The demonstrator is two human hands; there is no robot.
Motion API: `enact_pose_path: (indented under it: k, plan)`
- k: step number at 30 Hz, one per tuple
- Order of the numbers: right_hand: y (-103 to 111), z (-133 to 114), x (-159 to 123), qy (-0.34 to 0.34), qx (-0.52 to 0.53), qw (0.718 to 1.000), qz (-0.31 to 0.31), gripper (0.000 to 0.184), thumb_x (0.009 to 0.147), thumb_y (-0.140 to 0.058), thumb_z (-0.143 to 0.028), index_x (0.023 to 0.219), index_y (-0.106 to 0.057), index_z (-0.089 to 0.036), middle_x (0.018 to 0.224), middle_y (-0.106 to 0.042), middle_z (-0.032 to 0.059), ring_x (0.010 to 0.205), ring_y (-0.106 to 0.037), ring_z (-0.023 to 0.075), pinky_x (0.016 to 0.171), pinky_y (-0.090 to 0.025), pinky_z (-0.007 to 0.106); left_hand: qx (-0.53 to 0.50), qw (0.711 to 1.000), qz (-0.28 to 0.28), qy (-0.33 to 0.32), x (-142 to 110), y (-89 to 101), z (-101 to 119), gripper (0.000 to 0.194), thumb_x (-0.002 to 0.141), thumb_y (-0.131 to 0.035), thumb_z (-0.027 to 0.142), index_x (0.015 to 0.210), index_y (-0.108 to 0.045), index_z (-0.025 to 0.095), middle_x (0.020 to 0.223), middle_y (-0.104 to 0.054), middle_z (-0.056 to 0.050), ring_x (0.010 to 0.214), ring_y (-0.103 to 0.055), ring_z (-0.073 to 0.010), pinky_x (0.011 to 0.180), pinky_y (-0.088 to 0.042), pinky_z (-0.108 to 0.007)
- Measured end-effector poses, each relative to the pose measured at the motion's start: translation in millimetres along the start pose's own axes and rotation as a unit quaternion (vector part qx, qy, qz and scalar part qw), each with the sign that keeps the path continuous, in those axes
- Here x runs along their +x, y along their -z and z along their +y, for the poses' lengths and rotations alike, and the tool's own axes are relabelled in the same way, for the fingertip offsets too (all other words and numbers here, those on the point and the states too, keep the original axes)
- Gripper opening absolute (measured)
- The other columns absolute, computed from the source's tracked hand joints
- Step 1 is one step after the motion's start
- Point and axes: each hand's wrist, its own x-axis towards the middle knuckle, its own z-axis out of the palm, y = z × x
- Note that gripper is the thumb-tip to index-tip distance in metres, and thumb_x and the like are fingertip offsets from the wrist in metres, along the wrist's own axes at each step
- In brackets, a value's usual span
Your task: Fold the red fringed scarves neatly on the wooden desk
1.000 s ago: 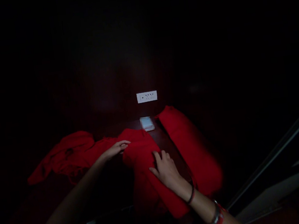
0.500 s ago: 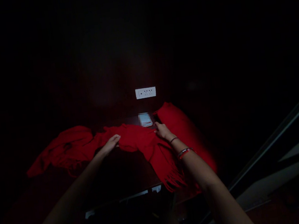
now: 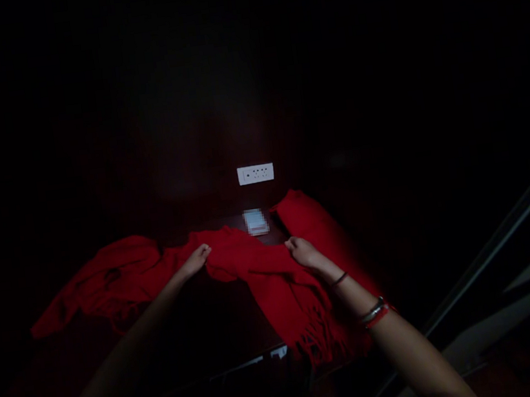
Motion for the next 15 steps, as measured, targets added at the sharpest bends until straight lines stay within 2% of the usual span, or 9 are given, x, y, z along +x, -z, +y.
enact_pose_path:
  k: [2,4,7,10,12,15]
  plan:
    - [8,6,0,-0.044,0.139,0.988,-0.052,0.021,0.081,-0.035,-0.026,0.076,-0.051,-0.014,0.077,-0.058,0.0058,0.070,-0.053,0.0125,0.064,-0.042,0.023,0.001,1.000,-0.001,0.002,0,-0.4,0,0.018,0.067,-0.043,0.030,0.056,-0.034,0.018,0.053,-0.034,0.006,0.052,-0.030,-0.0080,0.049,-0.026,-0.019]
    - [13,13,-4,-0.078,0.205,0.972,-0.081,0.017,0.078,-0.040,-0.029,0.076,-0.051,-0.015,0.072,-0.057,0.0034,0.066,-0.052,0.0113,0.062,-0.043,0.023,-0.006,1.000,-0.011,0.009,-3,-2.6,2,0.020,0.067,-0.043,0.031,0.056,-0.034,0.018,0.052,-0.032,0.007,0.050,-0.030,-0.0076,0.047,-0.025,-0.018]
    - [14,20,-16,-0.082,0.196,0.969,-0.124,0.021,0.070,-0.052,-0.035,0.077,-0.052,-0.016,0.072,-0.055,0.0008,0.063,-0.050,0.0102,0.061,-0.042,0.023,-0.029,0.999,-0.036,0.019,-10,-7.9,10,0.021,0.068,-0.042,0.037,0.060,-0.036,0.018,0.054,-0.033,0.007,0.048,-0.030,-0.0066,0.044,-0.025,-0.016]
    - [8,25,-32,-0.031,0.105,0.975,-0.195,0.026,0.059,-0.064,-0.029,0.078,-0.053,-0.015,0.073,-0.054,-0.0004,0.066,-0.049,0.0103,0.065,-0.041,0.023,-0.055,0.997,-0.057,0.025,-19,-9.8,18,0.023,0.068,-0.042,0.041,0.067,-0.038,0.019,0.059,-0.036,0.006,0.049,-0.034,-0.0056,0.043,-0.025,-0.014]
    - [4,27,-38,0.020,0.037,0.984,-0.175,0.020,0.057,-0.063,-0.021,0.074,-0.053,-0.015,0.071,-0.053,-0.0008,0.067,-0.047,0.0104,0.067,-0.039,0.024,-0.068,0.995,-0.065,0.026,-24,-8.0,22,0.025,0.069,-0.041,0.043,0.068,-0.036,0.019,0.059,-0.035,0.006,0.048,-0.034,-0.0048,0.041,-0.023,-0.013]
    - [5,26,-38,0.072,0.064,0.994,-0.054,0.011,0.063,-0.053,-0.019,0.073,-0.048,-0.017,0.070,-0.050,-0.0017,0.065,-0.045,0.0098,0.064,-0.039,0.023,-0.074,0.994,-0.075,0.032,-28,-3.3,21,0.026,0.071,-0.038,0.045,0.069,-0.034,0.019,0.056,-0.030,0.007,0.042,-0.030,-0.0036,0.038,-0.018,-0.012]
